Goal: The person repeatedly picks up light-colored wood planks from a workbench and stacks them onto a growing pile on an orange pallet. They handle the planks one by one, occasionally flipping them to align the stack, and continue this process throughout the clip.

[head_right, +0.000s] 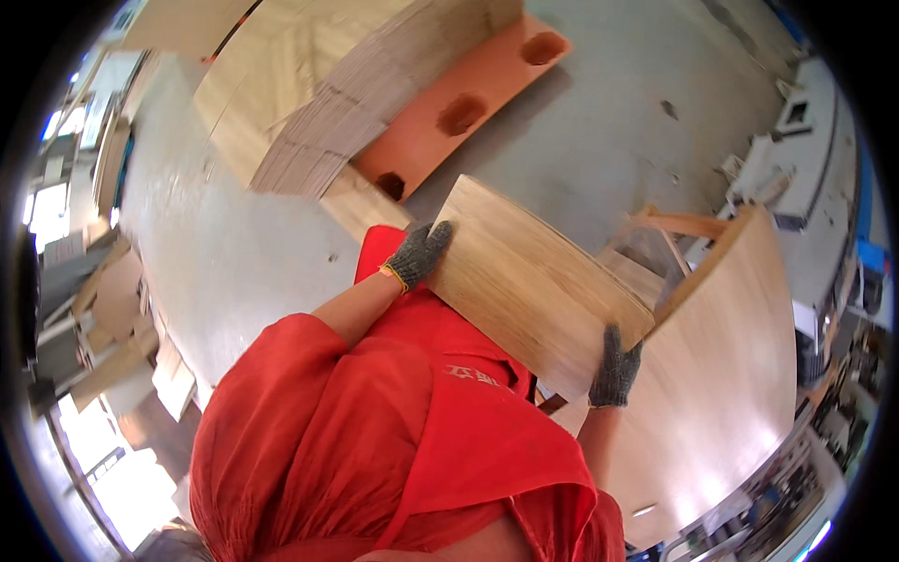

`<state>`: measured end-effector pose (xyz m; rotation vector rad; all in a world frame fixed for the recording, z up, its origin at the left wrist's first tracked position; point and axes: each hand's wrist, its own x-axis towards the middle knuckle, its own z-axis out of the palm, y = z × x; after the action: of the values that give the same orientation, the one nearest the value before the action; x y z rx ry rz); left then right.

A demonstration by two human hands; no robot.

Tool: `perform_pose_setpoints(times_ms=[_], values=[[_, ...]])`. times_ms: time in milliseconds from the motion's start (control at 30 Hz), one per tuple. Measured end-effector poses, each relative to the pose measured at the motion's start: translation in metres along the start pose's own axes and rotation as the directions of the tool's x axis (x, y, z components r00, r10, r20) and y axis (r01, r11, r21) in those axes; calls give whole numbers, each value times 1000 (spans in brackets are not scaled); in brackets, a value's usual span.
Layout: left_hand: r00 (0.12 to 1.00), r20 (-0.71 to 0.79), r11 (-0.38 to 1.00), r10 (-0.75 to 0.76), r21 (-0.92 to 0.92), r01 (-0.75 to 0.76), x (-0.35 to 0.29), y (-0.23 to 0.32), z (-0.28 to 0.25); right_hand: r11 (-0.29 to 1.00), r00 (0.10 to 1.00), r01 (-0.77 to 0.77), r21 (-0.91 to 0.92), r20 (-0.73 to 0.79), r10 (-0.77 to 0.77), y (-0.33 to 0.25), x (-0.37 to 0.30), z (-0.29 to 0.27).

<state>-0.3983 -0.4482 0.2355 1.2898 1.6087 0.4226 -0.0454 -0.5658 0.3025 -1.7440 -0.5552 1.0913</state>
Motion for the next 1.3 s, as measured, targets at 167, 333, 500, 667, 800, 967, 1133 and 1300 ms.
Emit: perform_pose_setpoints(times_ms=[167, 333, 500, 667, 800, 967, 1133, 1300], values=[[972, -108, 966, -206, -179, 185, -6, -100, -65, 969, 988, -37, -245, 134, 71, 43, 22, 108], [931, -159, 945, -327, -77, 319, 35, -231, -134, 955, 935, -274, -116, 200, 292, 135, 13, 228], [934, -79, 937, -349, 4, 350, 80, -349, -196, 873, 856, -486, -42, 179, 486, 278, -11, 341], [941, -63, 926, -332, 170, 338, 130, -444, -232, 764, 773, -626, 158, 258, 580, 401, -39, 424], [960, -68, 936, -273, 212, 281, 186, -501, -249, 731, 750, -660, 175, 225, 622, 456, -32, 475], [886, -423, 853, -192, 374, 364, 197, -541, -233, 821, 805, -571, -6, 190, 561, 494, -3, 553], [683, -455, 821, -571, -308, 481, 177, -577, -191, 860, 816, -508, 58, 353, 458, 500, 10, 576], [568, -14, 225, -823, -926, 303, 183, -610, -170, 820, 781, -564, 96, 386, 492, 520, 21, 568]])
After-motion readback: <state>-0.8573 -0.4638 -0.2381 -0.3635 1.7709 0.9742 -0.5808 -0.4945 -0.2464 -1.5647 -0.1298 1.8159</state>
